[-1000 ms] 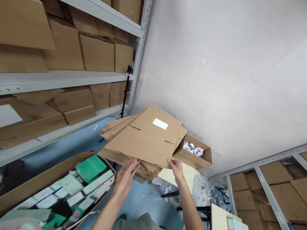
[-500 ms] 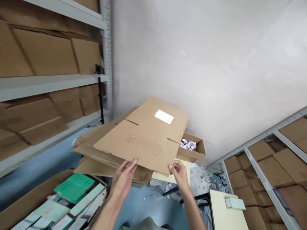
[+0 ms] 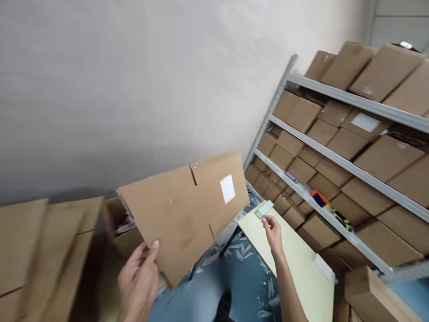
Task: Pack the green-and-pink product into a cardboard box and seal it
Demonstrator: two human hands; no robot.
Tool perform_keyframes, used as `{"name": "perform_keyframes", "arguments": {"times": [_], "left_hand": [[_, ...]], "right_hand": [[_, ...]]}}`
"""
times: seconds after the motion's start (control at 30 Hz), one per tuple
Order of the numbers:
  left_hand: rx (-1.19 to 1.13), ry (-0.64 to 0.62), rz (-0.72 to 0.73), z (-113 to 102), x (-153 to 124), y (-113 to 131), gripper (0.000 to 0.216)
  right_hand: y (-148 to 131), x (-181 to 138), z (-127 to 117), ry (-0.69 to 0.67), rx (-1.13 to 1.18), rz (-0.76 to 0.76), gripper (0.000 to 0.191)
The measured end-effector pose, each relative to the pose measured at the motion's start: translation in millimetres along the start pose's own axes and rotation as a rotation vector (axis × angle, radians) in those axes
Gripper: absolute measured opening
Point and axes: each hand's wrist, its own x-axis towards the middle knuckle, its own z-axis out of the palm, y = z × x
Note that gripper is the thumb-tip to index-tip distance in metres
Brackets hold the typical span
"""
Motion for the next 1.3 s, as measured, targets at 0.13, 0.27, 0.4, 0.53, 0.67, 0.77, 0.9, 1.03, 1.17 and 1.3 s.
{"name": "perform_keyframes", "arguments": {"times": [0.13,0.27,0.4,0.53,0.67,0.77,0.9,1.03,1.17,1.3], "left_hand": [[0.135,-0.157,-0.149,69,-3,-48,0.041],[0.254,-0.248,-0.269,143,-18,-91,0.046],[0.344,-0.386,-0.322,227,-31,-137,0.055],[0.461,-0.563,-0.281,299,-38,-200,0.061],[0.688,-0.763,-0.118,339,-37,-271,0.066],[0.873,-0.886,0.01,349,-34,-319,0.071],[0.956,-1.092,0.076,357,-38,-371,0.071],[0.986,-1.29,0.035,372,-55,-404,0.068],[0.985,-1.498,-0.035,390,-74,-418,0.062],[1.059,-1.515,-0.021,400,-85,-412,0.057]], "right_hand": [[60,20,-96,0.252,-0.074,0.05,0.064],[114,37,-184,0.44,-0.082,0.194,0.076],[137,47,-257,0.471,0.06,0.276,0.076],[148,42,-316,0.492,0.076,0.262,0.058],[171,11,-363,0.562,0.005,0.313,0.054],[193,-24,-382,0.626,-0.057,0.412,0.059],[217,-65,-384,0.83,-0.166,0.539,0.068],[223,-77,-358,0.899,-0.217,0.567,0.065],[222,-66,-320,0.851,-0.203,0.571,0.054],[215,-58,-301,0.89,-0.228,0.619,0.047]]}}
